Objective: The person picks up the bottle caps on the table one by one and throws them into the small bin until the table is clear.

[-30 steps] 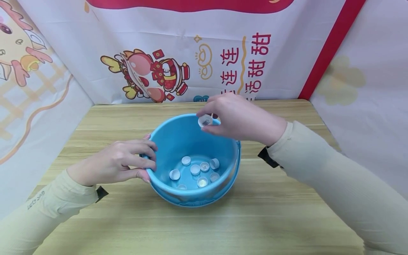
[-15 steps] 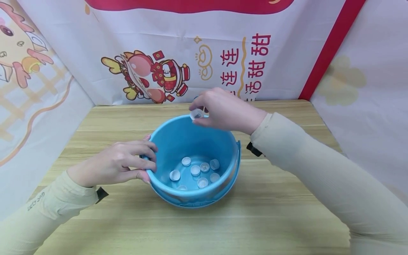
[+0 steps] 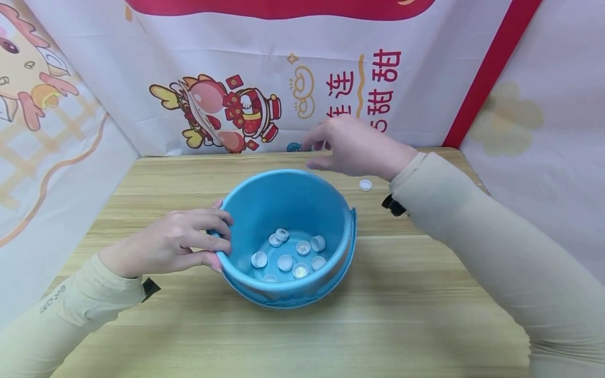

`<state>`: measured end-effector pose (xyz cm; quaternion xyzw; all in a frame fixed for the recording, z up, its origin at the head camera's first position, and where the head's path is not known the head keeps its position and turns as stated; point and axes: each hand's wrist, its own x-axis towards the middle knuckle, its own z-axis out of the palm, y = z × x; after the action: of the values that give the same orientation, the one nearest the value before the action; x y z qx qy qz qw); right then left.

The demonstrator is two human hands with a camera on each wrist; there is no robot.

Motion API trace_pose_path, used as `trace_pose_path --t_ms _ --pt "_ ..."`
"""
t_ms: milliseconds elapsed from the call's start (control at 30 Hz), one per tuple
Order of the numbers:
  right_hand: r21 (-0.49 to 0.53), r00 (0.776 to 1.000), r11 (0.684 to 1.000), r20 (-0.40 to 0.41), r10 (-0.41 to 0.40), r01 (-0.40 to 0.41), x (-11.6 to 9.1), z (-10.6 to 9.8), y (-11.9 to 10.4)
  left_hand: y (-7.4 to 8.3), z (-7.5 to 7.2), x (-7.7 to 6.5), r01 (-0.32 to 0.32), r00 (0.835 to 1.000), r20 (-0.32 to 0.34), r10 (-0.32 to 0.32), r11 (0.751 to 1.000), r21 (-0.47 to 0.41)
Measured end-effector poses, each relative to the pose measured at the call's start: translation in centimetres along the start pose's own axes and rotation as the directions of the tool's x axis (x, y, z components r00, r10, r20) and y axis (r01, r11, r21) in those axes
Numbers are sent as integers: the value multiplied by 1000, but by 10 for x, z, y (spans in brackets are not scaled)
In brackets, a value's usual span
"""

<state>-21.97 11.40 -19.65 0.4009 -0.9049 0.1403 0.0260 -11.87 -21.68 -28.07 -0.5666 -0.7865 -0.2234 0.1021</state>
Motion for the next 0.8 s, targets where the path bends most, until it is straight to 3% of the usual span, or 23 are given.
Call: trace_pose_path --t_ms 233,467,533,700,800 --pt "68 976 975 58 208 -212 -3 13 67 -2 -1 0 4 1000 3 -4 1000 7" --pt "74 935 938 138 325 -337 -12 59 143 -2 -1 0 9 1000 1 -9 1000 -3" --pt "90 914 919 174 366 -385 -16 74 159 -1 0 0 8 1000 -1 -8 1000 -6" --pt "109 824 836 281 492 -537 -23 104 182 0 1 0 6 1000 -5 -6 1000 -13" --pt "108 805 820 302 511 -562 -23 120 190 0 0 -1 13 1000 -3 -13 1000 -13"
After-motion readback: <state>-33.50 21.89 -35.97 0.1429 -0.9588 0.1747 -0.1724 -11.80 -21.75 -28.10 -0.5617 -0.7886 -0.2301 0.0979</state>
